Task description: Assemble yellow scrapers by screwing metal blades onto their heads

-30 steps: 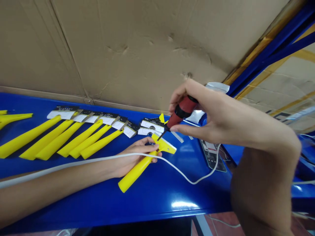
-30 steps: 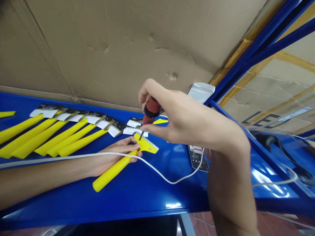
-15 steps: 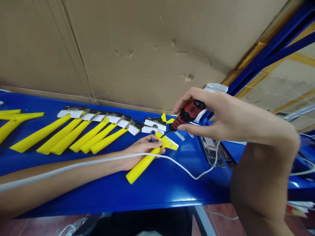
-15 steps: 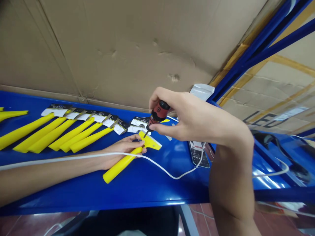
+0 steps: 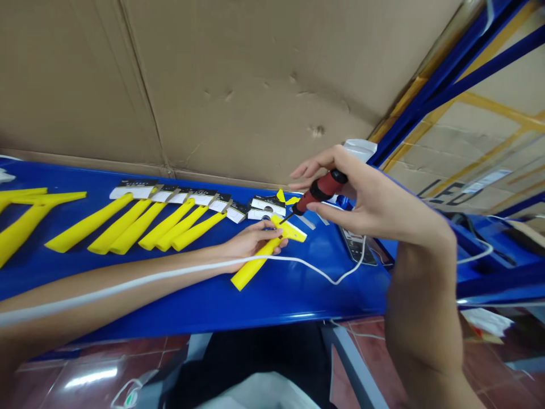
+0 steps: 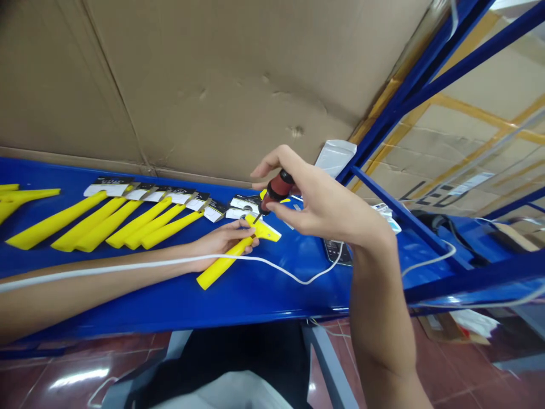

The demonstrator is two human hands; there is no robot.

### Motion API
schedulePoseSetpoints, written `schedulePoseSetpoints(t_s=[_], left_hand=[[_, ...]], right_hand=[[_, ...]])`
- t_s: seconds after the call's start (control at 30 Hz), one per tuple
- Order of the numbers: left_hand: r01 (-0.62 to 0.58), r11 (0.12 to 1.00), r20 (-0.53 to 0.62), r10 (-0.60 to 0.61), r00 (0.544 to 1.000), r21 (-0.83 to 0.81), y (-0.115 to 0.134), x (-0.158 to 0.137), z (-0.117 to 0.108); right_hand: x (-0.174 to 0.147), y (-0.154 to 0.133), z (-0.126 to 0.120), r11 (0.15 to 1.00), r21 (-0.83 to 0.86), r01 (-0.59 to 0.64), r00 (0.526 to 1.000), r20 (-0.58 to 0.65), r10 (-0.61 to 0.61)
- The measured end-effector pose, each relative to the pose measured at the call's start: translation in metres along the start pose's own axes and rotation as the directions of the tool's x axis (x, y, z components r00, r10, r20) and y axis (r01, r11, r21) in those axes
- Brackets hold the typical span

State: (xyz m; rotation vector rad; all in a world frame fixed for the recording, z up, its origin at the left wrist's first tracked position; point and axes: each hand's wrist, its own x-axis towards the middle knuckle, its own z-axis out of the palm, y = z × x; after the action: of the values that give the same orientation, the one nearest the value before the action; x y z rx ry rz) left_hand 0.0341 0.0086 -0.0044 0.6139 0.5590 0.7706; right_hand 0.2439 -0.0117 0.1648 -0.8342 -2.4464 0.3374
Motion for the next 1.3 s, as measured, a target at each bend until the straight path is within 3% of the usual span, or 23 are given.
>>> schedulePoseSetpoints(t_s=[0.13, 0.2, 0.33, 0.43, 0.53, 0.67, 0.83, 1.0, 1.17, 1.3], left_hand=[[-0.018, 1.000, 0.038, 0.018, 0.999, 0.000, -0.003, 0.002, -0.001], [-0.036, 0.999, 0.050, 0.036, 0.998, -0.003, -0.005, 0.002, -0.002], [-0.057, 0.998, 0.056, 0.056, 0.997, 0.011, -0.005, 0.002, -0.002], [-0.062, 0.996, 0.034, 0.060, 0.998, 0.060, -0.005, 0.000, 0.000], [-0.061, 0.992, 0.024, 0.059, 0.998, 0.109, -0.005, -0.002, 0.002], [-0.068, 0.985, 0.036, 0.063, 0.997, 0.159, -0.005, -0.003, 0.002], [-0.102, 0.979, 0.034, 0.097, 0.995, 0.175, -0.007, 0.001, -0.001], [-0.112, 0.957, 0.052, 0.101, 0.993, 0.268, -0.008, 0.002, 0.001], [-0.125, 0.955, 0.039, 0.119, 0.992, 0.268, -0.009, 0.002, 0.002], [-0.127, 0.950, 0.051, 0.117, 0.992, 0.285, -0.009, 0.002, 0.002]], right_hand=[[-0.014, 0.009, 0.014, 0.997, -0.074, -0.036, 0.955, -0.296, 0.012], [-0.024, 0.011, 0.021, 0.992, -0.108, -0.068, 0.927, -0.375, 0.023], [-0.050, 0.007, 0.031, 0.999, 0.015, -0.051, 0.941, -0.333, 0.053], [-0.069, 0.003, 0.035, 0.996, 0.073, -0.060, 0.927, -0.365, 0.082], [-0.085, 0.003, 0.042, 0.996, -0.054, -0.071, 0.877, -0.478, 0.036], [-0.103, 0.008, 0.057, 0.958, -0.240, -0.156, 0.771, -0.636, -0.034], [-0.125, 0.017, 0.070, 0.995, 0.027, -0.097, 0.822, -0.562, 0.095], [-0.144, 0.026, 0.076, 0.979, -0.128, -0.159, 0.718, -0.696, 0.025], [-0.155, 0.031, 0.086, 0.989, 0.108, -0.097, 0.764, -0.629, 0.144], [-0.157, 0.035, 0.089, 0.991, -0.055, -0.121, 0.666, -0.745, 0.039]])
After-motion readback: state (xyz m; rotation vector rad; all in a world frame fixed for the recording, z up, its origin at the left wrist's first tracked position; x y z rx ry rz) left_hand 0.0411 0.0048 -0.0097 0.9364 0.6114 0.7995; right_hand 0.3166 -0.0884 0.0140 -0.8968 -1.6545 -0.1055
